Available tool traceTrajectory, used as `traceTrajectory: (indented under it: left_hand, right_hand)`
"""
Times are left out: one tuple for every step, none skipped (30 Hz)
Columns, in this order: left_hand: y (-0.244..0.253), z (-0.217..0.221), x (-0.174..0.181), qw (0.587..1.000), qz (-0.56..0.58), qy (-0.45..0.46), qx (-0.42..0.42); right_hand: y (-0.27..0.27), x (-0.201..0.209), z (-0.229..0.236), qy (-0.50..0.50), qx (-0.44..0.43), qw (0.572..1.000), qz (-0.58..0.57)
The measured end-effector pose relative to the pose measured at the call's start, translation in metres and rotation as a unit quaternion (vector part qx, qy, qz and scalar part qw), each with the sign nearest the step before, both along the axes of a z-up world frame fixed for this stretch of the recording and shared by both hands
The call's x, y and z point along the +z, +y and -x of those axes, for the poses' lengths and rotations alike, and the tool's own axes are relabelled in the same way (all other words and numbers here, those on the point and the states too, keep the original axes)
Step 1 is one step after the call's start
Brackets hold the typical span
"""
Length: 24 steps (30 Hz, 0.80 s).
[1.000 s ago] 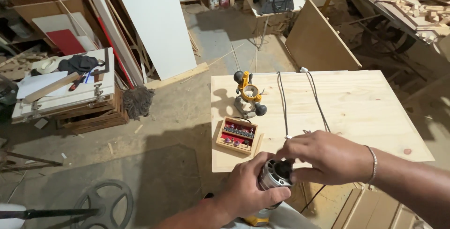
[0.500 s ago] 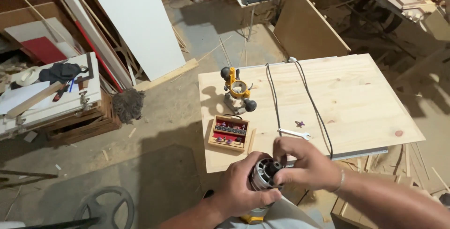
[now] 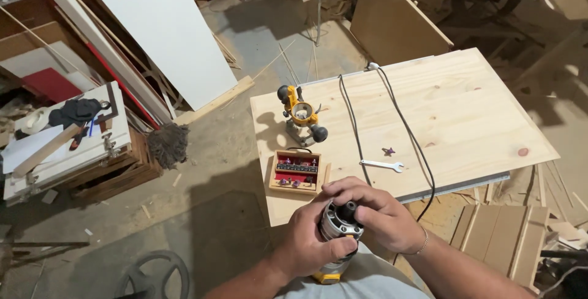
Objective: Changing a router bit on a handheld wood router using a wrench and selecting a new bit from a storage case.
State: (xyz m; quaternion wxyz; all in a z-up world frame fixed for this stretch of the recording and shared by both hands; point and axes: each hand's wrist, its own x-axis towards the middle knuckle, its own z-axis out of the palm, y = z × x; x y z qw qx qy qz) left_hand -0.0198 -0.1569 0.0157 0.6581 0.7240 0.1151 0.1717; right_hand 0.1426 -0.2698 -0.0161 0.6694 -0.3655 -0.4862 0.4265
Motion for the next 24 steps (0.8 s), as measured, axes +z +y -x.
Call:
traceTrajectory:
  left_hand:
    - [-0.001, 0.0, 0.002, 1.0, -0.015, 0.017, 0.0]
    - [-0.001, -0.001, 0.005, 0.999, -0.031, 0.033, 0.002]
    - [-0.001, -0.002, 0.004, 0.999, -0.031, 0.034, 0.001]
    - [-0.002, -0.002, 0.004, 0.998, -0.04, 0.048, 0.011]
    - [-0.003, -0.003, 0.003, 0.997, -0.048, 0.062, 0.021]
    - [-0.003, -0.004, 0.003, 0.997, -0.049, 0.063, 0.02]
    - [-0.004, -0.005, 0.004, 0.996, -0.047, 0.078, 0.022]
    - [-0.004, -0.005, 0.004, 0.994, -0.046, 0.092, 0.023]
    - [-0.004, -0.005, -0.001, 0.994, -0.047, 0.093, 0.021]
    - [-0.005, -0.006, -0.006, 0.997, -0.039, 0.058, 0.014]
    - [-0.005, -0.007, -0.011, 0.999, -0.031, 0.023, 0.007]
    - [-0.005, -0.006, -0.006, 0.999, -0.03, 0.024, 0.007]
    - [-0.004, -0.006, -0.002, 0.998, -0.033, 0.046, 0.011]
    - [-0.004, -0.006, 0.002, 0.997, -0.035, 0.068, 0.013]
    - [-0.003, -0.005, -0.004, 0.997, -0.034, 0.068, 0.011]
    - [-0.003, -0.005, -0.01, 0.998, -0.016, 0.062, 0.015]
    - [-0.002, -0.006, -0.017, 0.998, 0.001, 0.056, 0.019]
    - [0.0, -0.006, -0.016, 0.998, 0.003, 0.059, 0.009]
    - [0.003, -0.007, -0.015, 0.998, 0.026, 0.051, 0.019]
    - [0.006, -0.006, -0.014, 0.997, 0.05, 0.045, 0.029]
    - [0.01, -0.004, -0.024, 0.997, 0.053, 0.049, 0.018]
    - [0.015, -0.001, -0.036, 0.989, 0.128, 0.053, 0.045]
    - [0.02, 0.003, -0.047, 0.975, 0.202, 0.057, 0.073]
    - [0.025, 0.004, -0.051, 0.974, 0.207, 0.059, 0.068]
  right_hand:
    - [0.0, 0.0, -0.001, -0.025, -0.01, 1.0, -0.005]
    - [0.0, 0.001, -0.003, -0.05, -0.02, 0.998, -0.011]
    - [0.001, 0.001, -0.001, -0.049, -0.02, 0.998, -0.012]
    - [0.001, 0.002, 0.0, -0.027, -0.024, 0.999, -0.019]
    - [0.001, 0.002, 0.001, -0.004, -0.028, 0.999, -0.025]
    - [0.002, 0.002, 0.003, -0.003, -0.028, 0.999, -0.025]
    - [0.003, 0.002, 0.005, 0.05, -0.03, 0.998, -0.015]
    - [0.003, 0.003, 0.008, 0.102, -0.033, 0.994, -0.005]
    - [0.001, 0.004, 0.005, 0.103, -0.034, 0.994, -0.006]
    - [0.0, 0.005, 0.001, 0.041, -0.01, 0.999, -0.008]
    - [-0.002, 0.006, -0.004, -0.02, 0.014, 1.0, -0.01]
    - [-0.002, 0.008, -0.003, -0.019, 0.014, 1.0, -0.009]
    - [-0.001, 0.009, -0.002, -0.019, 0.004, 1.0, -0.004]
    - [-0.001, 0.01, -0.003, -0.019, -0.008, 1.0, 0.002]
    - [0.002, 0.007, 0.0, -0.018, -0.01, 1.0, 0.003]
    - [0.004, 0.003, 0.003, 0.022, -0.01, 1.0, 0.003]
    - [0.006, -0.001, 0.004, 0.061, -0.009, 0.998, 0.002]
    - [0.009, -0.009, 0.006, 0.064, -0.02, 0.998, 0.005]
    - [0.012, -0.018, 0.007, 0.094, -0.039, 0.995, 0.001]
    - [0.016, -0.027, 0.009, 0.125, -0.059, 0.99, -0.001]
    - [0.022, -0.035, -0.003, 0.129, -0.07, 0.989, 0.002]
    - [0.028, -0.045, -0.016, -0.002, -0.179, 0.964, 0.196]
    - [0.035, -0.054, -0.028, -0.13, -0.269, 0.875, 0.382]
    - [0.04, -0.088, -0.058, -0.128, -0.273, 0.871, 0.387]
